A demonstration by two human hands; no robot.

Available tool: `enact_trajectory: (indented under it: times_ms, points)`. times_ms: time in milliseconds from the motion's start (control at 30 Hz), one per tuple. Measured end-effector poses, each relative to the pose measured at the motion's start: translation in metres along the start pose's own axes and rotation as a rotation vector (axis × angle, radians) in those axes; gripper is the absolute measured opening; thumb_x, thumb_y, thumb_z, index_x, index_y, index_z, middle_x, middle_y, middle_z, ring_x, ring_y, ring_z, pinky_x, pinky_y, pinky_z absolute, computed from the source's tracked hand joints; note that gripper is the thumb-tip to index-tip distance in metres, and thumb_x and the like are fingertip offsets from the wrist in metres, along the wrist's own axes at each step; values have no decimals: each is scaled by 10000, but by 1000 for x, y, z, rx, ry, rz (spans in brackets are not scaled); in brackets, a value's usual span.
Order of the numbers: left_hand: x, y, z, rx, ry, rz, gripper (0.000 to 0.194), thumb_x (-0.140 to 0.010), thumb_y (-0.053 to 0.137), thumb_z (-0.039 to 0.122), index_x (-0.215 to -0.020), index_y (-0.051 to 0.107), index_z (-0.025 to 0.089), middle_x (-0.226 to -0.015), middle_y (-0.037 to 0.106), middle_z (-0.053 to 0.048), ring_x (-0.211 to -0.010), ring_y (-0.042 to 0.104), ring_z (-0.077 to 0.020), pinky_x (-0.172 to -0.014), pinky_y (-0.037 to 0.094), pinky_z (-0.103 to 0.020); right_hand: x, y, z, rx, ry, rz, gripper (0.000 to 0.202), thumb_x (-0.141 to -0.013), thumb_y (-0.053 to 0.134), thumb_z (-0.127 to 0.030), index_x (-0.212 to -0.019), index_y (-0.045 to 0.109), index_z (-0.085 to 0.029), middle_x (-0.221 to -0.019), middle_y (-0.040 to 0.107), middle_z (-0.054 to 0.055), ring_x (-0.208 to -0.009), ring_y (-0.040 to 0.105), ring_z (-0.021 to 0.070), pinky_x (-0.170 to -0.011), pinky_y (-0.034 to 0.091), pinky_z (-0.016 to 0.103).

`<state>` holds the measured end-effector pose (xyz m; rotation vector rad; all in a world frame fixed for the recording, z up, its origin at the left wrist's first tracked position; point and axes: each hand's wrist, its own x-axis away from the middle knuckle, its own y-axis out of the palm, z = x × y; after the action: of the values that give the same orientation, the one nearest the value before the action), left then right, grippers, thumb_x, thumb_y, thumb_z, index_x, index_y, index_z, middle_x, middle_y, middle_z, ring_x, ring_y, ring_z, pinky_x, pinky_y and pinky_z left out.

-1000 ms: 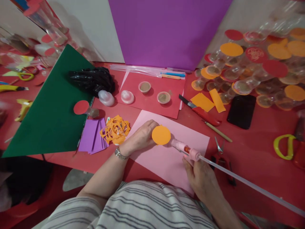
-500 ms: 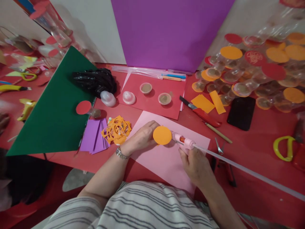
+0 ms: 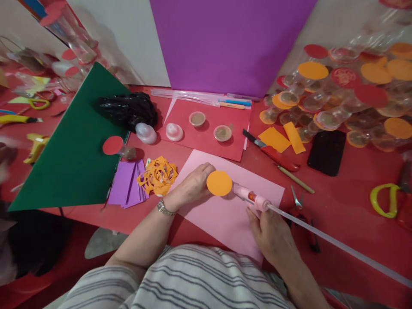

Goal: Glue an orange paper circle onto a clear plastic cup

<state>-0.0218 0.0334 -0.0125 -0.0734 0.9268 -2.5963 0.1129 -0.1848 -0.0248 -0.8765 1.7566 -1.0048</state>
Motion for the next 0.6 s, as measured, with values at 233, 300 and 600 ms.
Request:
enact_trajectory:
  times_ms: [233,300,600]
  points:
    - [-2,0,-1,-2,16,4,226,-866,689,267,-911,483,186,-894,533,-21,-775,527,-161,-687,459,-283,-15,14,-3,-34,108,-74,407,-1049,286,-427,-951,577,-161,-739,664,126,-615,618,245,-547,452,347]
    - [-2,-1,0,-13,2,-2,230,-843,710,250,-926,506,182,-908,547,-28,-799,542,-169,-713,477,-289,-16,17,-3,-51,106,-66,426,-1050,274,-444,-919,573,-170,-732,666,128,-622,631,246,-547,457,344]
    - [-3,-7,0,-63,70,-18,206,-902,632,240,-1072,578,136,-1049,595,-107,-941,598,-216,-840,533,-334,-1,-9,20,-328,379,24,476,-944,473,-642,-1040,603,-194,-814,710,110,-725,701,271,-611,544,357]
